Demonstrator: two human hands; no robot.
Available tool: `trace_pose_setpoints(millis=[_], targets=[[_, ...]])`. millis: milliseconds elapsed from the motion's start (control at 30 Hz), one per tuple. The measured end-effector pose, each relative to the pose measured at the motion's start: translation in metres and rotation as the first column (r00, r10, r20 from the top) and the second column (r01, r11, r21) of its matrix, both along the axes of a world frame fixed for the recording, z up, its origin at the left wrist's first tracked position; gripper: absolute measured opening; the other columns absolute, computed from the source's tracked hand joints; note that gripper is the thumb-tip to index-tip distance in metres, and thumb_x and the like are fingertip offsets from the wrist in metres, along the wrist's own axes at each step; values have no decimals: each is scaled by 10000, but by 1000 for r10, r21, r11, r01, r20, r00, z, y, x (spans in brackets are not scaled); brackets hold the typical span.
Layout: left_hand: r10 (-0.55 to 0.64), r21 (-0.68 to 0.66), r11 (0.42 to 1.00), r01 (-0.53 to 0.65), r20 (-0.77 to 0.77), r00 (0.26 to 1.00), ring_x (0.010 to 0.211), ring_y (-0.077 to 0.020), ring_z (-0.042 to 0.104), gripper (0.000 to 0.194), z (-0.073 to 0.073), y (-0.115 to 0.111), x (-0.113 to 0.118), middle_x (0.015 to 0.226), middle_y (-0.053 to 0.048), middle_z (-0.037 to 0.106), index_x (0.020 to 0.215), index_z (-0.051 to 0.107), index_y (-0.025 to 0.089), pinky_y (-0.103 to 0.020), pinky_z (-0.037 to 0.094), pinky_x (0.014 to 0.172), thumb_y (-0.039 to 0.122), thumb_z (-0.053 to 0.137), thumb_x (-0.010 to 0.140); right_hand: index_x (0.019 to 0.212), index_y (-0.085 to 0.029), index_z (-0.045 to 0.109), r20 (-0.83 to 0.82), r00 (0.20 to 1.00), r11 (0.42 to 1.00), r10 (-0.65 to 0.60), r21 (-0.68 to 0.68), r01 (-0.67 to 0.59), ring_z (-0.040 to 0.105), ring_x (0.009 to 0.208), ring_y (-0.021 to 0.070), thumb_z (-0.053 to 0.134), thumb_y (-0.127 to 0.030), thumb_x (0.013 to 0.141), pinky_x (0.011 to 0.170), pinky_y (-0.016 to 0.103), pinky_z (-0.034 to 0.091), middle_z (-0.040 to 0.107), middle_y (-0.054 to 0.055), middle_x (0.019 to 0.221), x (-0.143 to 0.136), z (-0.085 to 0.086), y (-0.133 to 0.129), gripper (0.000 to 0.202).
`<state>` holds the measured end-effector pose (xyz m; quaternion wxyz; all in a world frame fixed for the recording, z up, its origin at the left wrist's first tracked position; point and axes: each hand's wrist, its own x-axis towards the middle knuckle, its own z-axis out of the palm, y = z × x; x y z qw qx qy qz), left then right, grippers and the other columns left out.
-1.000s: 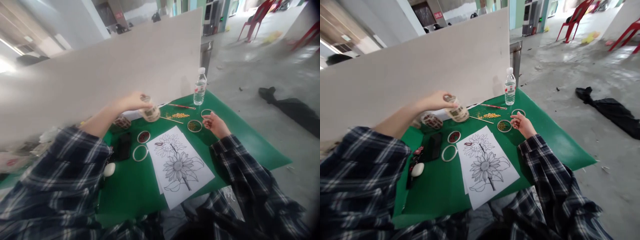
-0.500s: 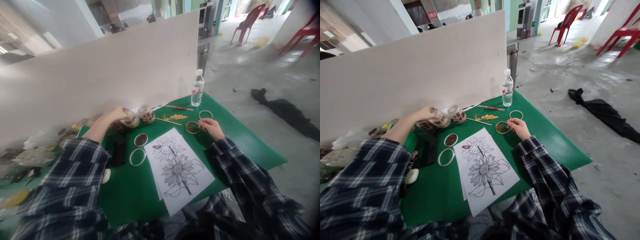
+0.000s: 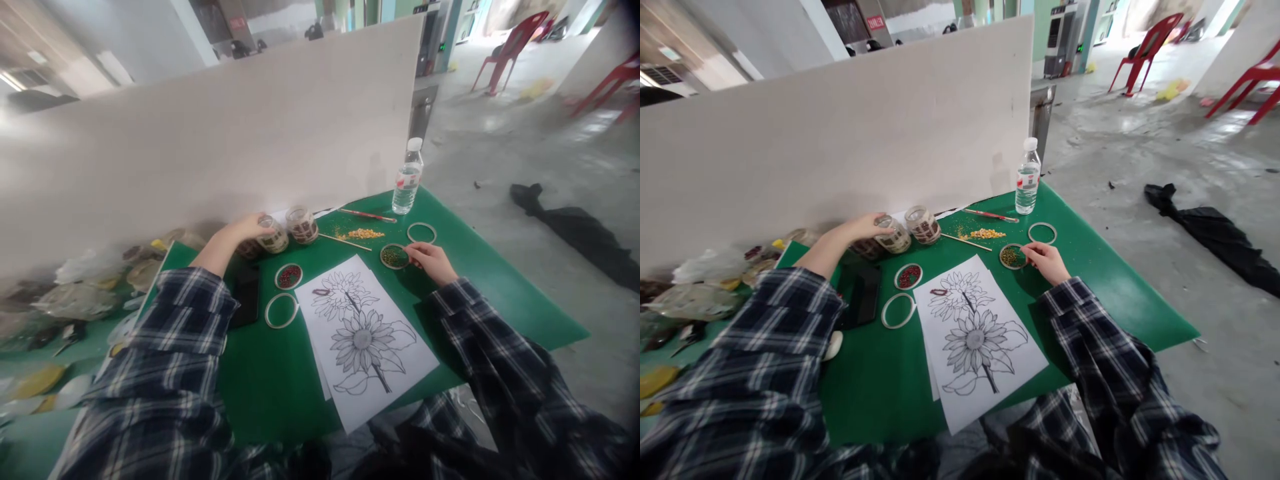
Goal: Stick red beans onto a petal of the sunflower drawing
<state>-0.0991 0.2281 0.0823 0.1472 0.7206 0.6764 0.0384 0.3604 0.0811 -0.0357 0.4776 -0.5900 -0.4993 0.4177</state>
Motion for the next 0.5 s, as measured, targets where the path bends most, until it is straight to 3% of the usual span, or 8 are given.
trace_pose_setpoints(millis=[133,233,300,367,433,500], targets=[[-26,1,1000,26,-73,997,1144,-318,559,736,-1,-2,6,1277,-128,606,1297,501,123,-336,420,949,457,745,688,785,-187,670,16,1000,1000,8,4,-8,458,533,105,711,-596,659,491,251,370,575,-11,590,-2,3,-1,429],[13,93,996,-2,-125,992,1271,-380,444,830,1,-12,24,1394,-210,480,1396,373,83,-413,354,1032,420,705,714,786,-186,668,24,1000,1000,9,13,-10,451,527,105,700,-591,678,490,256,367,565,-14,589,-2,3,-2,420],[5,265,964,26,-118,993,1292,-362,420,649,3,-24,47,1390,-199,476,1364,425,114,-432,307,1071,382,597,798,793,-186,667,27,1000,1000,9,22,-10,452,528,105,690,-587,694,492,256,366,566,-15,597,-2,3,-2,414],[-109,405,908,108,-20,994,1246,-317,462,390,1,-39,78,1304,-153,549,1214,571,169,-421,309,1071,337,455,883,796,-186,666,34,999,999,13,30,-14,456,530,104,683,-580,705,499,256,370,571,-16,601,-2,2,-2,405],[-294,316,915,251,94,951,1159,-321,520,322,-8,-53,116,1188,-142,612,1050,663,186,-447,349,1023,323,411,903,797,-184,667,45,999,999,21,37,-23,460,532,106,680,-571,712,507,258,372,575,-15,597,-3,1,-2,397],[-386,245,905,348,129,913,1024,-271,596,261,-25,-65,153,1056,-100,671,925,704,216,-383,417,941,331,473,885,796,-179,669,63,998,998,30,46,-33,466,535,110,674,-563,719,513,261,373,577,-13,594,-3,1,-2,392]])
